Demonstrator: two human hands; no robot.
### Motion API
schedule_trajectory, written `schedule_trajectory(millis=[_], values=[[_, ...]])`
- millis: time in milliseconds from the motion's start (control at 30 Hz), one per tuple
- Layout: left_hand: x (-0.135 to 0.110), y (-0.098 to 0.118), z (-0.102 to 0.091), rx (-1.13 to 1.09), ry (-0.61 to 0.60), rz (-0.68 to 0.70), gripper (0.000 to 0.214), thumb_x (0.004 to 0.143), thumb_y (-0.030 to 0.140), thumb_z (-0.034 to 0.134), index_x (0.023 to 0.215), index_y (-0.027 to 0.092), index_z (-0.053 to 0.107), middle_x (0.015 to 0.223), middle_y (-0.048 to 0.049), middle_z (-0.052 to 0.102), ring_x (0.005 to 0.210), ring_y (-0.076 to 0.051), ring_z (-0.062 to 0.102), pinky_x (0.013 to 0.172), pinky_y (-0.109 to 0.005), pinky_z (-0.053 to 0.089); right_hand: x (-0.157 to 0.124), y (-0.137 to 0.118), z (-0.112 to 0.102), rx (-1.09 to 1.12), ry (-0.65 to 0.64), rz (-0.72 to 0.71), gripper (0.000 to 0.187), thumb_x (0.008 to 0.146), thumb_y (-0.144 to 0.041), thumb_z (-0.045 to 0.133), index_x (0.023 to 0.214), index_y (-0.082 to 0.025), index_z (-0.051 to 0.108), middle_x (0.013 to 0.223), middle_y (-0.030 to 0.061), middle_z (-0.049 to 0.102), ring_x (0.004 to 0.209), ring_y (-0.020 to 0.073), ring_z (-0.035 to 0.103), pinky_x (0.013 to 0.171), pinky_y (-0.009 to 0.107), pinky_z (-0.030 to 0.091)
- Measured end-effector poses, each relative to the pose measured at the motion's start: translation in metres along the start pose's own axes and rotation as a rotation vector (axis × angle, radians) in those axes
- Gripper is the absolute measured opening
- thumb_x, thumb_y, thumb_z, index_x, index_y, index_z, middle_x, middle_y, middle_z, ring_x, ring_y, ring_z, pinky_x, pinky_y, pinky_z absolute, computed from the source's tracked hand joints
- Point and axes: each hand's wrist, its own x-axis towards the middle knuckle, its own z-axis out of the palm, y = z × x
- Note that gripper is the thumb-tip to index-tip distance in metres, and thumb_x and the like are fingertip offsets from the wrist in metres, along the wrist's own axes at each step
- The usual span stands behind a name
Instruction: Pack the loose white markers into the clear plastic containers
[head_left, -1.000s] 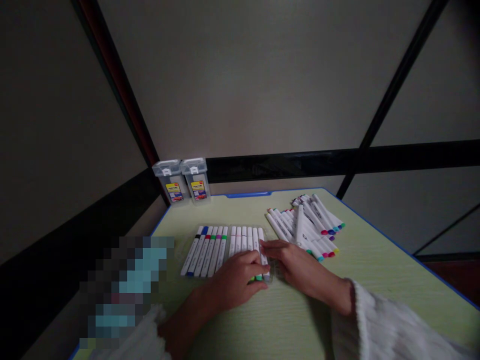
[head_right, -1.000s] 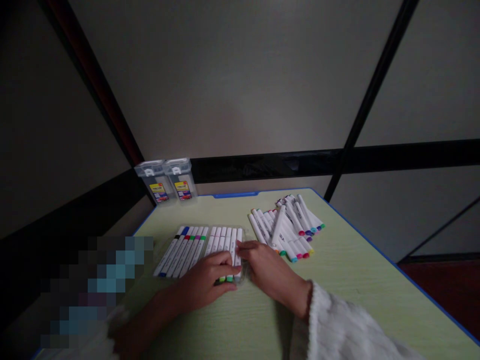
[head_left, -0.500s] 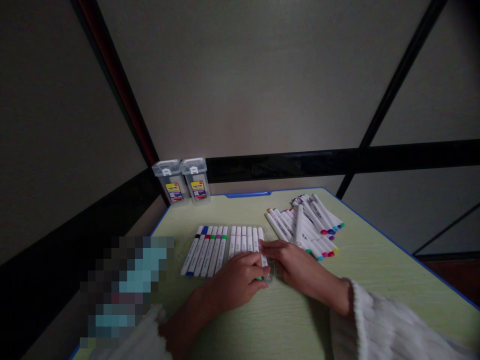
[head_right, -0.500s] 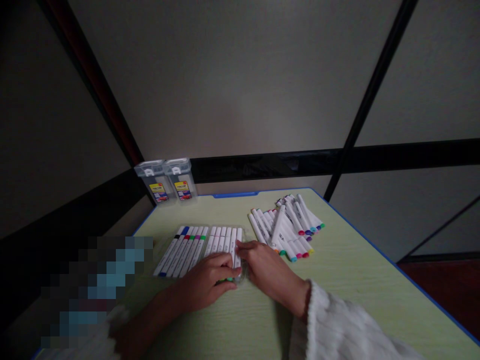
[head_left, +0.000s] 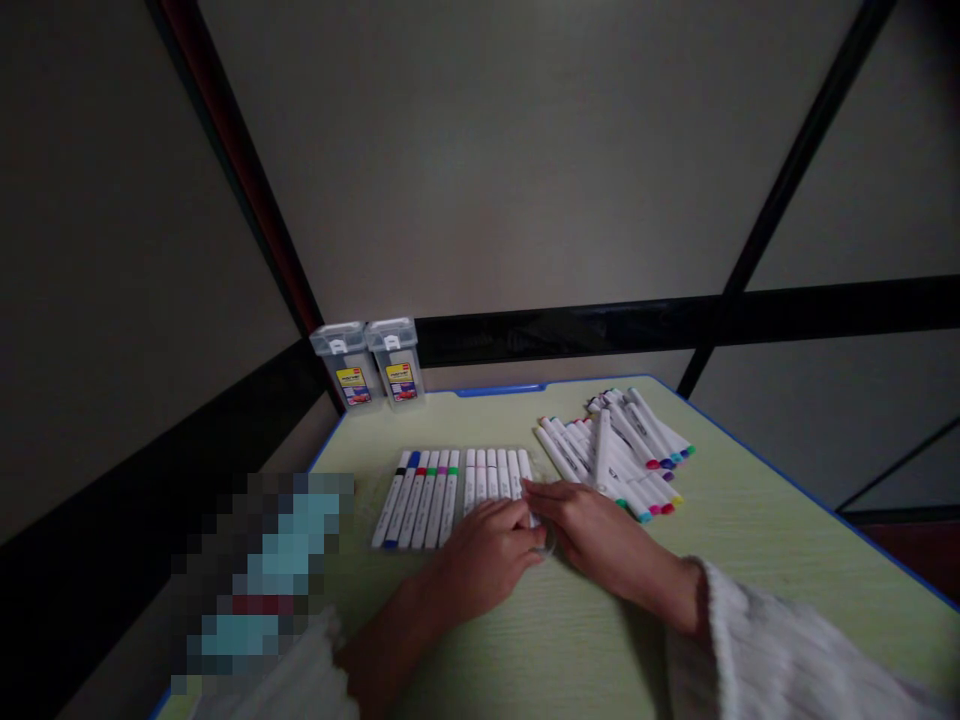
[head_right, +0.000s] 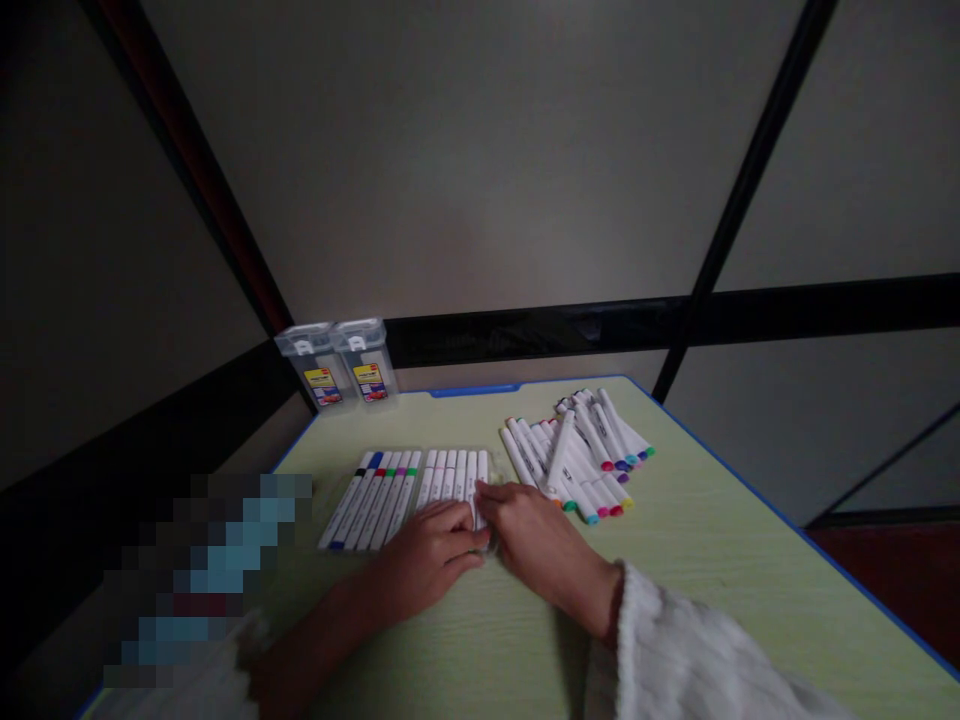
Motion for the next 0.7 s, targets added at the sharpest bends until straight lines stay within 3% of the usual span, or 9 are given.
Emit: schedule_trajectory(millis=[267,500,700], values=[[0.002,0.001,0.007,0.183,0.071,-0.033,0.007,0.079,0.021,0.056,0.074,0.017,0.058,0.074,0.0002,0.05,0.072,-0.014,0.045,0.063,-0.026,0.033,0.0,-0.005,0.001,-0.045,0.022,0.001,0.039,0.068,0.001,0.043,0.101,-0.009,0.063,0.112,0.0157,0.059,0.099,0.0259,0.058,0.084,0.039,0.047],[0.002,-0.001,0.014,0.219,0.188,0.048,0.022,0.085,0.017,0.045,0.067,0.016,0.057,0.067,0.0011,0.049,0.067,-0.012,0.044,0.061,-0.026,0.032,-0.002,-0.005,0.004,-0.076,0.013,0.055,0.043,0.07,0.001,0.041,0.108,-0.008,0.059,0.115,0.0149,0.058,0.1,0.0272,0.057,0.082,0.041,0.049],[-0.005,-0.009,0.001,0.244,0.238,0.067,0.022,0.085,0.017,0.045,0.065,0.015,0.056,0.066,-0.0003,0.051,0.066,-0.013,0.045,0.061,-0.026,0.034,-0.002,-0.006,0.005,-0.082,0.012,0.066,0.045,0.069,0.002,0.038,0.108,-0.01,0.058,0.117,0.0138,0.056,0.102,0.026,0.056,0.082,0.041,0.049]])
